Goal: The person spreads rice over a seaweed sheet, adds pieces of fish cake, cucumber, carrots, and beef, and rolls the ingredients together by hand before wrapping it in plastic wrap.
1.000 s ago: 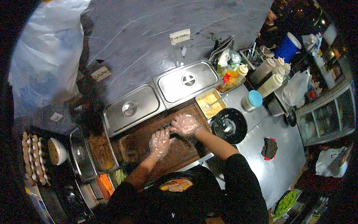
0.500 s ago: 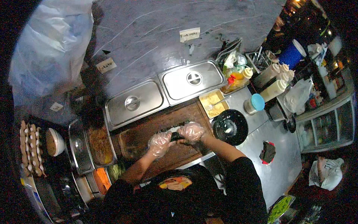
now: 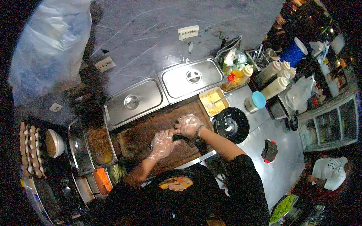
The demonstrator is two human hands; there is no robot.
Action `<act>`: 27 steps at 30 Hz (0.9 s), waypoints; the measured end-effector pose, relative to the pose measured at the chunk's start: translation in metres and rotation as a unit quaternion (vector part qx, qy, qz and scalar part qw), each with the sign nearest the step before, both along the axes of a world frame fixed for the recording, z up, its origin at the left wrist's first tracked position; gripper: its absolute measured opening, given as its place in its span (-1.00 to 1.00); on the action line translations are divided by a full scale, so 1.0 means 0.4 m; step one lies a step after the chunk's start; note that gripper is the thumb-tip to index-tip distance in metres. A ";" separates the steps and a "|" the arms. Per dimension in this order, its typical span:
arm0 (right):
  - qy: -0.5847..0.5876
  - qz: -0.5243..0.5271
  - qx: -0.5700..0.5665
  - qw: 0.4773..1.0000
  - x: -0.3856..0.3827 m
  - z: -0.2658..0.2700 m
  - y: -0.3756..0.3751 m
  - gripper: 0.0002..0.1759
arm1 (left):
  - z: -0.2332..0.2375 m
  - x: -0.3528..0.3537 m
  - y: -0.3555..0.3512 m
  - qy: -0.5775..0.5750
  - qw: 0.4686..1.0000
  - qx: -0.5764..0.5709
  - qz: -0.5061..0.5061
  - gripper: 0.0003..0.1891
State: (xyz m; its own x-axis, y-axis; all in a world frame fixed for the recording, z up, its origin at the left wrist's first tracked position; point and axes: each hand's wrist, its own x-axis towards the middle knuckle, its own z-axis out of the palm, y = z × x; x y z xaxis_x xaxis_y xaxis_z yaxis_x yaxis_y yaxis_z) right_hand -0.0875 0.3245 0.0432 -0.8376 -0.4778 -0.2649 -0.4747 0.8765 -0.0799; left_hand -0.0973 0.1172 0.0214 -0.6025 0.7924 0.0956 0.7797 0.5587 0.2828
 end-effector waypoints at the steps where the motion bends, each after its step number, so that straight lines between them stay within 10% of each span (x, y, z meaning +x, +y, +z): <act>1: 0.012 -0.042 -0.003 0.999 -0.001 -0.018 0.001 -0.70 | 0.000 -0.006 0.005 0.002 1.000 -0.018 -0.006 -0.42; 6: -0.022 -0.052 -0.053 0.997 0.041 0.033 -0.019 -0.26 | -0.004 -0.028 0.011 0.021 0.999 -0.035 -0.006 -0.39; 27: -0.059 -0.035 -0.041 0.997 -0.015 0.032 0.001 -0.48 | -0.029 -0.056 -0.049 0.027 0.996 0.087 0.004 -0.52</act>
